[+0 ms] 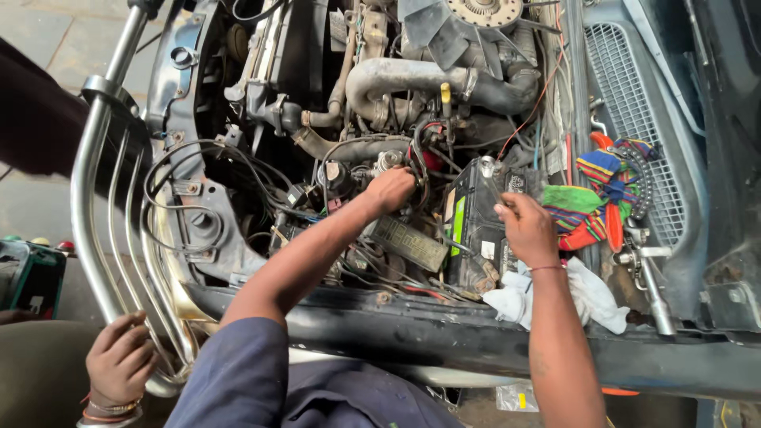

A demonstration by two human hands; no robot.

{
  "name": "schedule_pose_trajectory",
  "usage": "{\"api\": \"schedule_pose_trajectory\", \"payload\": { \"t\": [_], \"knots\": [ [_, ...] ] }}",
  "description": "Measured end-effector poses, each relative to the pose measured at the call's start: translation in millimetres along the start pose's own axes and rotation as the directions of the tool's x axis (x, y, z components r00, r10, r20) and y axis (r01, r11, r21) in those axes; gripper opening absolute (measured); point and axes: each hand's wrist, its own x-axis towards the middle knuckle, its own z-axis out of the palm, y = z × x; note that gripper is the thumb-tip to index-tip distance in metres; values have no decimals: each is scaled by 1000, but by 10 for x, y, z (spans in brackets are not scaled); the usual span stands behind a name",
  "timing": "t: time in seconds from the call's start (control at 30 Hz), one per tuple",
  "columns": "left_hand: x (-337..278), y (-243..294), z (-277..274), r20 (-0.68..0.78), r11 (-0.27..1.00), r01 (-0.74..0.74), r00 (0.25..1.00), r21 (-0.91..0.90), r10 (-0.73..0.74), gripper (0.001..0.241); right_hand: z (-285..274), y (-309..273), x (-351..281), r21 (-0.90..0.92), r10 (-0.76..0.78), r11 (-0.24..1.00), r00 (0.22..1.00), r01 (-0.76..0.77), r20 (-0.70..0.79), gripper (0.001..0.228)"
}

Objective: The person uses a wrench to loosen and tighten bolts on a component within the car engine bay. They also handle wires and a cloth while working on the engine.

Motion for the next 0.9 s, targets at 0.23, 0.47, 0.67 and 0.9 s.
{"api": "schedule_pose_trajectory", "payload": {
  "t": [0.23,0.47,0.67,0.9],
  "knots": [
    [-37,20,-130,224,938,348,915,-12,-336,15,-10,-64,-26,-107,-120,987,993,120,6,25],
    [137,98,85,153,986,163,974,39,-167,11,7,-66,-63,-159,-197,967,980,198,17,27],
    [77,89,202,18,951,303,952,64,-305,9,8,-31,-123,-173,-123,976,991,129,48,26],
    [169,83,164,138,965,258,955,50,-262,9,42,-24,-86,-164,-31,986,998,41,63,30]
  ]
}}
